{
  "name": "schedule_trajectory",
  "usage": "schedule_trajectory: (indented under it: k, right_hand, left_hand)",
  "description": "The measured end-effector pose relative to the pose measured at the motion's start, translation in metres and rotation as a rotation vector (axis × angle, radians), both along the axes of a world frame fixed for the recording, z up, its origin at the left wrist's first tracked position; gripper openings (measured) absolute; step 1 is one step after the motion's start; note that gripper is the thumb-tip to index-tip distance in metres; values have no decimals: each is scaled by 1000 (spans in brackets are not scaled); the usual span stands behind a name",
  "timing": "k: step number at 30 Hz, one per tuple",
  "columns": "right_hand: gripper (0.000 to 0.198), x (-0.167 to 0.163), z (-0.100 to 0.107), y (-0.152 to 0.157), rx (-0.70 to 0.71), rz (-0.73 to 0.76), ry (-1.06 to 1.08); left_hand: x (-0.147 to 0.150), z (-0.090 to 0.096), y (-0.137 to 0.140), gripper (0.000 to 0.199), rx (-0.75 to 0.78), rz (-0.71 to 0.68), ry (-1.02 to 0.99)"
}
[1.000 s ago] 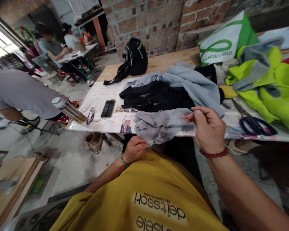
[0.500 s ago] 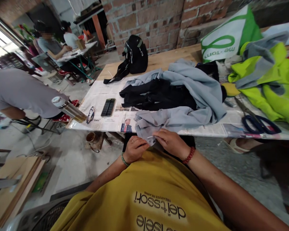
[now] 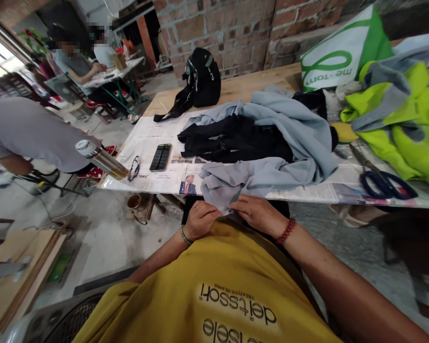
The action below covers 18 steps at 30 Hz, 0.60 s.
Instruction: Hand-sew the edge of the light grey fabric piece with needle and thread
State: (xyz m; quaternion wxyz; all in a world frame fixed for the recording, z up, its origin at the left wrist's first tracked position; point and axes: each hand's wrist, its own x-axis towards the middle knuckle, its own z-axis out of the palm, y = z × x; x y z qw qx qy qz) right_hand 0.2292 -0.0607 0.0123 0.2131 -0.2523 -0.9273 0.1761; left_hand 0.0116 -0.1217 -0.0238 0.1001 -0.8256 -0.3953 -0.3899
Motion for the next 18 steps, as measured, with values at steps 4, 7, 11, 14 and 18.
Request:
schedule_trajectory:
  k: [4, 7, 11, 14, 18]
  right_hand:
    - [29, -1, 2, -1, 0, -9, -29]
    - [30, -3, 4, -2, -22, -6, -28]
    - [31, -8, 4, -4, -75, 11, 31]
    - [31, -13, 4, -6, -118, -27, 55]
    - [31, -19, 4, -9, -208, -106, 115]
  left_hand:
    - [0, 0, 0, 20, 15, -12, -11]
    - [0, 0, 0, 21, -10, -6, 18]
    - [1, 3, 1, 21, -6, -13, 19]
    - [3, 5, 1, 22, 3, -19, 18]
    - [3, 5, 1, 23, -22, -30, 30]
